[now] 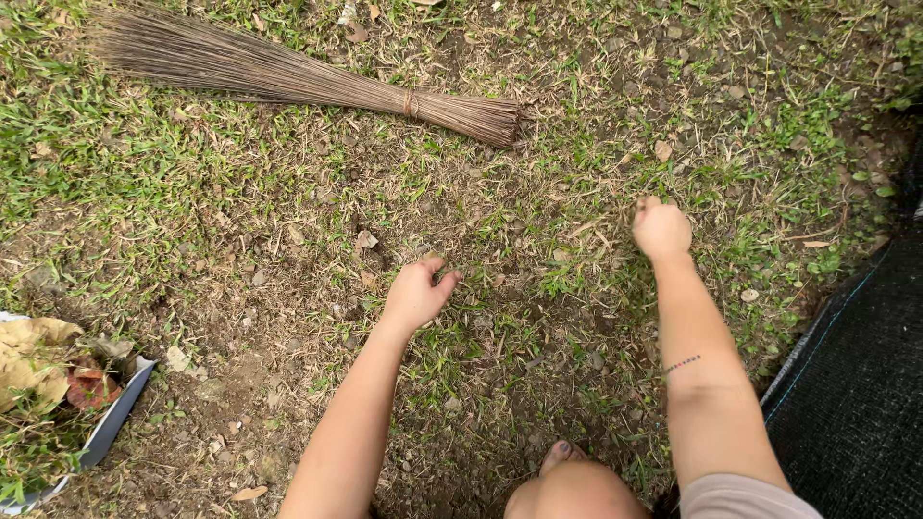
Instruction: The person picks weeds and small plants by hand from the ground, placing them into a small tray.
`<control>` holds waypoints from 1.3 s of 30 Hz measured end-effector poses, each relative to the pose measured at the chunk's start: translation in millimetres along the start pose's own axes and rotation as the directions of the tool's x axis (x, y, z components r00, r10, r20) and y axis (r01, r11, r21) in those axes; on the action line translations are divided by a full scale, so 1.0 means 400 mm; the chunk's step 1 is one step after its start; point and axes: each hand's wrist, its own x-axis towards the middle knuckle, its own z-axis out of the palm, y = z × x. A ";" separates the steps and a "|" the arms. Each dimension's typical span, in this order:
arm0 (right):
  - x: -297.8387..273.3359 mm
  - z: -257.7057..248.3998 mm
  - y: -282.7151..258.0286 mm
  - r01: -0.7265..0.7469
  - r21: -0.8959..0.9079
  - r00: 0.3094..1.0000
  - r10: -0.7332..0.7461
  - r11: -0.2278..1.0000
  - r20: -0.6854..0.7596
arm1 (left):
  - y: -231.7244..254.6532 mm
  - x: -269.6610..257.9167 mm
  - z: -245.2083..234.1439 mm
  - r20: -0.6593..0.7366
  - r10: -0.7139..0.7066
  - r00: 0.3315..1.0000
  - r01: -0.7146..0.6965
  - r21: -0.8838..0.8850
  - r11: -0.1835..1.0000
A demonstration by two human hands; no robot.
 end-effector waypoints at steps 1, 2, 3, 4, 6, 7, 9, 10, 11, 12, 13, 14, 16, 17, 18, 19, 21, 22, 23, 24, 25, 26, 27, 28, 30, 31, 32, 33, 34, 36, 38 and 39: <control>-0.005 -0.032 -0.010 -0.005 -0.001 1.000 0.005 1.000 -0.003 | 0.002 0.006 0.002 0.002 0.006 1.000 -0.006 0.000 1.000; -0.006 -0.063 -0.026 0.066 -0.012 0.990 -0.064 0.998 0.124 | 0.004 0.009 0.006 -0.011 0.001 1.000 -0.001 -0.013 1.000; -0.013 -0.085 -0.054 0.136 -0.014 0.960 -0.128 0.991 0.251 | 0.005 0.010 0.010 -0.023 -0.004 1.000 0.004 -0.026 1.000; -0.023 -0.093 -0.103 0.230 -0.056 0.918 -0.197 0.972 0.344 | 0.008 0.013 0.016 -0.025 0.002 1.000 -0.003 -0.027 1.000; -0.049 -0.102 -0.197 0.372 -0.106 0.849 -0.292 0.922 0.440 | 0.012 0.010 0.035 -0.034 -0.016 0.999 0.016 0.002 1.000; -0.065 -0.104 -0.243 0.418 -0.123 0.835 -0.327 0.900 0.443 | 0.010 0.011 0.040 -0.030 -0.014 0.999 0.014 0.004 1.000; -0.099 -0.111 -0.308 0.446 -0.174 0.818 -0.322 0.878 0.476 | 0.006 0.006 0.043 -0.100 0.198 0.975 -0.192 0.069 0.979; -0.112 -0.110 -0.333 0.447 -0.171 0.818 -0.323 0.878 0.477 | 0.006 0.000 0.040 -0.100 0.197 0.975 -0.190 0.072 0.979; -0.123 -0.104 -0.350 0.442 -0.195 0.822 -0.308 0.876 0.478 | 0.007 -0.007 0.035 -0.056 0.110 0.992 -0.108 0.037 0.993; -0.125 -0.096 -0.356 0.436 -0.220 0.829 -0.294 0.872 0.476 | 0.010 -0.009 0.029 -0.011 0.027 1.000 -0.027 0.005 1.000; -0.127 -0.080 -0.359 0.436 -0.219 0.830 -0.295 0.873 0.473 | 0.013 -0.014 0.024 -0.014 0.029 0.999 -0.028 0.007 1.000; -0.126 -0.058 -0.361 0.413 -0.188 0.843 -0.295 0.891 0.451 | 0.014 -0.019 0.021 0.017 -0.024 1.000 0.024 0.017 1.000; -0.115 -0.009 -0.350 0.393 -0.153 0.853 -0.297 0.907 0.430 | 0.009 -0.025 0.020 0.047 -0.082 0.996 0.081 0.028 0.996; -0.108 0.014 -0.342 0.389 -0.148 0.863 -0.304 0.909 0.404 | 0.002 -0.029 0.022 0.016 -0.031 0.999 0.031 0.013 0.999; -0.105 0.037 -0.333 0.383 -0.143 0.874 -0.307 0.913 0.377 | -0.004 -0.031 0.026 -0.013 0.021 1.000 -0.021 -0.001 1.000; -0.106 0.058 -0.327 0.383 -0.141 0.873 -0.308 0.913 0.379 | -0.010 -0.035 0.030 -0.011 0.019 1.000 -0.019 0.000 1.000; -0.098 0.084 -0.318 0.360 -0.092 0.887 -0.311 0.928 0.342 | -0.013 -0.036 0.033 -0.047 0.066 0.997 -0.065 0.014 0.998; -0.095 0.093 -0.314 0.361 -0.092 0.887 -0.312 0.928 0.340 | -0.013 -0.038 0.029 -0.048 0.066 0.997 -0.065 0.014 0.998; -0.094 0.099 -0.310 0.359 -0.084 0.893 -0.316 0.930 0.320 | -0.013 -0.042 0.023 -0.014 0.009 1.000 -0.009 -0.011 1.000; -0.101 0.105 -0.306 0.356 -0.075 0.898 -0.318 0.932 0.304 | -0.012 -0.047 0.018 0.026 -0.049 0.998 0.050 -0.033 0.998; -0.107 0.107 -0.302 0.355 -0.073 0.897 -0.318 0.932 0.306 | -0.012 -0.051 0.013 0.028 -0.051 0.998 0.052 -0.032 0.998; -0.108 0.105 -0.299 0.372 -0.086 0.895 -0.332 0.924 0.299 | -0.013 -0.051 0.005 0.008 -0.043 0.999 0.043 -0.021 0.999; -0.111 0.102 -0.297 0.387 -0.100 0.892 -0.345 0.917 0.293 | -0.014 -0.050 -0.002 -0.012 -0.034 0.999 0.034 -0.011 0.999; -0.112 0.098 -0.296 0.387 -0.097 0.892 -0.346 0.917 0.291 | -0.016 -0.049 -0.008 -0.014 -0.033 0.999 0.033 -0.008 0.999; -0.122 0.096 -0.292 0.395 -0.084 0.882 -0.351 0.915 0.314 | -0.022 -0.049 -0.016 -0.030 -0.035 0.999 0.035 -0.010 0.999; -0.129 0.097 -0.285 0.394 -0.081 0.881 -0.352 0.915 0.316 | -0.026 -0.050 -0.019 -0.028 -0.037 0.999 0.037 -0.008 0.999; -0.128 0.096 -0.274 0.443 -0.064 0.875 -0.416 0.894 0.248 | -0.029 -0.049 -0.022 -0.024 -0.055 0.998 0.054 -0.028 0.998; -0.129 0.097 -0.272 0.490 -0.050 0.862 -0.476 0.870 0.176 | -0.034 -0.046 -0.025 -0.020 -0.072 0.997 0.071 -0.049 0.996; -0.132 0.098 -0.269 0.490 -0.050 0.862 -0.475 0.870 0.176 | -0.039 -0.042 -0.026 -0.019 -0.071 0.997 0.070 -0.048 0.996; -0.143 0.096 -0.254 0.481 -0.036 0.856 -0.461 0.876 0.236 | -0.053 -0.037 -0.019 -0.002 -0.077 0.997 0.077 -0.044 0.996; -0.108 0.062 -0.208 0.517 -0.231 0.854 -0.476 0.824 0.211 | -0.075 -0.025 -0.009 -0.006 -0.074 0.997 0.073 -0.024 0.997; -0.093 0.038 -0.181 0.339 -0.101 0.933 -0.320 0.935 0.166 | -0.086 -0.019 0.000 -0.013 -0.069 0.998 0.069 -0.003 0.998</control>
